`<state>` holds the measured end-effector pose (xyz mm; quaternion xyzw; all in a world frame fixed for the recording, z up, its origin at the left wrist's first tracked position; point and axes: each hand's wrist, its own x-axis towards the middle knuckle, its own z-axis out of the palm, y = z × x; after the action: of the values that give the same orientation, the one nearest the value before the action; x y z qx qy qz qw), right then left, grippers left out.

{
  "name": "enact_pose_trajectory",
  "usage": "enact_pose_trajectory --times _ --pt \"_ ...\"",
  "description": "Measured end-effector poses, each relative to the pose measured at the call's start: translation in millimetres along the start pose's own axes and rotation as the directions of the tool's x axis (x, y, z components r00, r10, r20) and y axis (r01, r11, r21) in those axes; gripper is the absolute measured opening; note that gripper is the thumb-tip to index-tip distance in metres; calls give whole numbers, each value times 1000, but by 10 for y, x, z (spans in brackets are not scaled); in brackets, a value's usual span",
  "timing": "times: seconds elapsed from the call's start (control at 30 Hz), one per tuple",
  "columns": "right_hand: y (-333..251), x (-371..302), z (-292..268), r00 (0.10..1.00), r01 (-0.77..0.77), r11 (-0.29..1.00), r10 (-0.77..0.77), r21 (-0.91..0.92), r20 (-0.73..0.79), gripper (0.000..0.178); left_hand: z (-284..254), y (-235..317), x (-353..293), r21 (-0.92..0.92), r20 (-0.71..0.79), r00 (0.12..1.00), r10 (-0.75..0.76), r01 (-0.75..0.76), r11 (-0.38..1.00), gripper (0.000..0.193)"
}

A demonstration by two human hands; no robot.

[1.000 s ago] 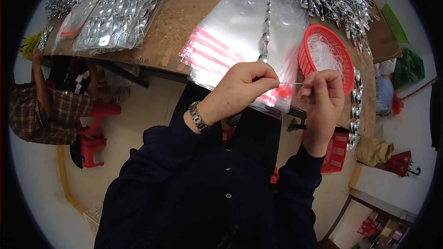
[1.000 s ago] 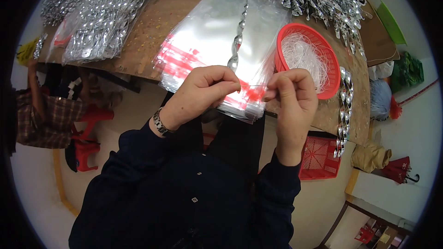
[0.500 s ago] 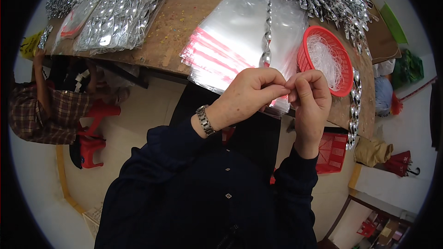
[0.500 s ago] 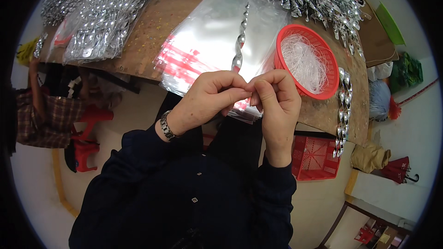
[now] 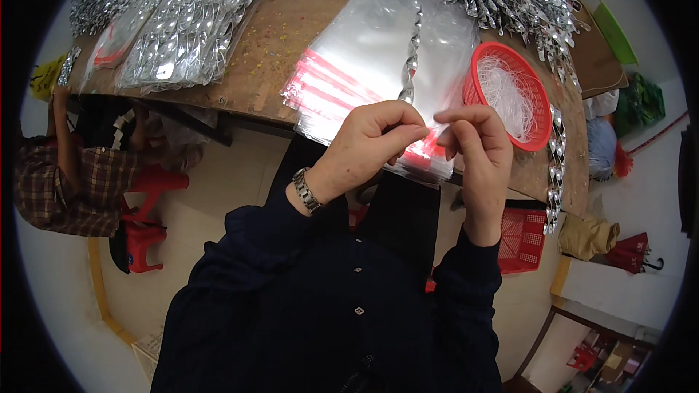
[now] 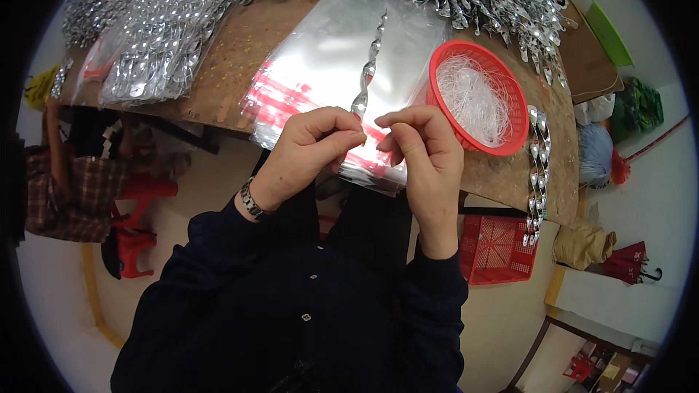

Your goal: Assembling silver toy ornaments by manually attaching small rings and then placing them into plastic bags.

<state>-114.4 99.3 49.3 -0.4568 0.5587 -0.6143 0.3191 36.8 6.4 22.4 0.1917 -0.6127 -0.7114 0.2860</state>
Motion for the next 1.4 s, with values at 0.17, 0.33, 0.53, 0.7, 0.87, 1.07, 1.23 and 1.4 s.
enact_pose_trajectory --times 0.17,0.33,0.53,0.7,0.87,1.07,1.23,1.4 --pt "114 211 -36 917 388 661 -343 -642 202 44 -63 158 -59 -31 12 995 101 -101 994 7" --pt "283 386 104 906 415 524 -318 -744 281 42 -53 350 -120 -28 41 985 169 -168 985 5" --pt "363 587 199 794 578 462 -510 -673 332 25 -104 461 -246 -3 78 971 225 -226 974 4" --pt "5 692 264 666 655 342 -683 -674 301 25 -170 581 -308 67 185 878 441 -459 886 7" --pt "-562 730 191 526 705 191 -786 -683 323 27 -52 683 -312 188 241 789 566 -610 770 12" --pt "-1103 485 -239 360 649 -114 -825 -752 435 18 -10 482 -261 142 224 824 521 -556 819 16" --pt "-1324 46 -832 592 366 -20 -767 -930 250 18 -23 346 -175 150 216 905 366 -402 903 16" --pt "-1169 -115 -1377 860 -61 290 -470 -955 -198 13 -23 155 -126 169 195 953 232 -266 949 11"
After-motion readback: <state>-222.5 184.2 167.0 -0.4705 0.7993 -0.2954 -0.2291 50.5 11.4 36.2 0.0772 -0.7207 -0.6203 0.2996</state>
